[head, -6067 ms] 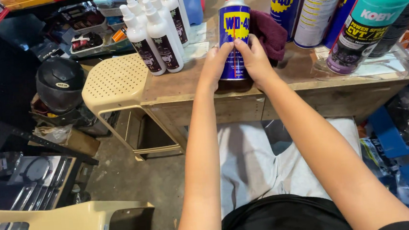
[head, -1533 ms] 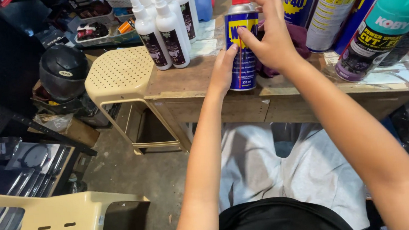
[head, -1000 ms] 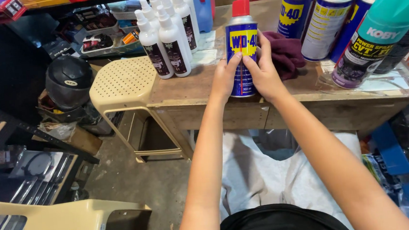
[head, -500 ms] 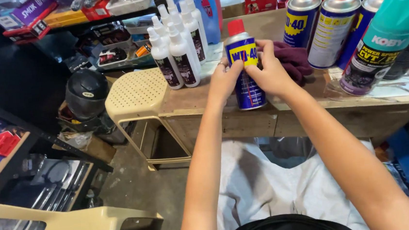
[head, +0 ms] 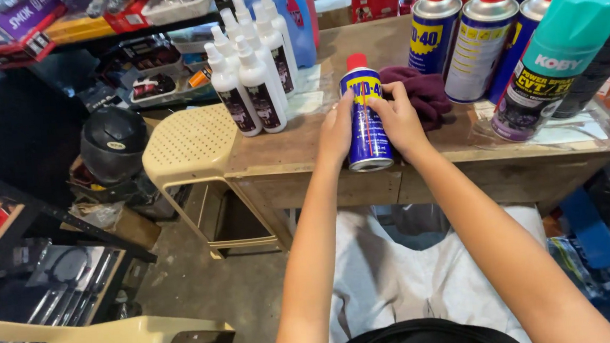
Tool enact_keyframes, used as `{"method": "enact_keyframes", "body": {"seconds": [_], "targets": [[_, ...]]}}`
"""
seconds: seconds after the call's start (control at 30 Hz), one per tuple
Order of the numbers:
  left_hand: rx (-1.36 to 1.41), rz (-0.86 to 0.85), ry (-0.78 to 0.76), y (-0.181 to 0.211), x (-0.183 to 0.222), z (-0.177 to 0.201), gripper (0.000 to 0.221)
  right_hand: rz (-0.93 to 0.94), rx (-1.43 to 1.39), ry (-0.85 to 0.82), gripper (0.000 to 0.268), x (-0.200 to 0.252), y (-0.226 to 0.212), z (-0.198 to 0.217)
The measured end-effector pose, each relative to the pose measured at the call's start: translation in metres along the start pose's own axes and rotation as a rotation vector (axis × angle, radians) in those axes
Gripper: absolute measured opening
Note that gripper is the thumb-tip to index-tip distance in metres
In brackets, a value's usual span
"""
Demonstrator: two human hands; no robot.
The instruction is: Wiping and cleaning a can of WD-40 with a purple cloth.
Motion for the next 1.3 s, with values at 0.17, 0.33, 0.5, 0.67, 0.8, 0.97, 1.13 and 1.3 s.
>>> {"method": "enact_keyframes", "body": {"seconds": [0.17,0.33,0.5,0.67,0.8,0.97,1.13,1.3], "targets": [[-0.099,0.288,-0.098,0.024,0.007,-0.006,0.109,0.026,0.045,-0.090,0.047,0.007,-0.011,0.001],[-0.063,0.300,-0.089,0.023,0.006,-0.006,0.110,0.037,0.033,-0.101,0.048,0.003,-0.004,0.000],[-0.073,0.287,-0.102,0.021,0.006,-0.004,0.116,0.032,0.009,-0.081,0.049,-0.001,-0.001,-0.002],[0.043,0.237,-0.135,0.001,-0.009,-0.002,0.100,-0.088,0.074,-0.111,0.050,-0.015,-0.007,0.002],[0.030,0.245,-0.149,-0.008,-0.017,-0.003,0.094,-0.157,0.074,-0.112,0.052,-0.031,0.003,0.005],[-0.101,0.310,-0.146,0.007,-0.011,-0.001,0.108,-0.215,0.052,-0.202,0.070,-0.028,-0.020,0.012],[0.052,0.321,-0.094,-0.015,-0.039,-0.001,0.084,-0.205,0.198,-0.155,0.071,-0.041,-0.001,-0.003],[0.061,0.318,0.042,-0.050,-0.071,-0.002,0.079,-0.142,0.009,-0.120,0.054,-0.026,-0.025,0.001]]}}
Point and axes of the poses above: each hand's wrist, its own x-axis away from the middle knuckle, its own z-axis out of the back of the hand, y = z × x, the point moved 1 cm from there along -x, towards the middle knuckle, and after that the axes turned 3 degrees about z, right-handed, at the moved point
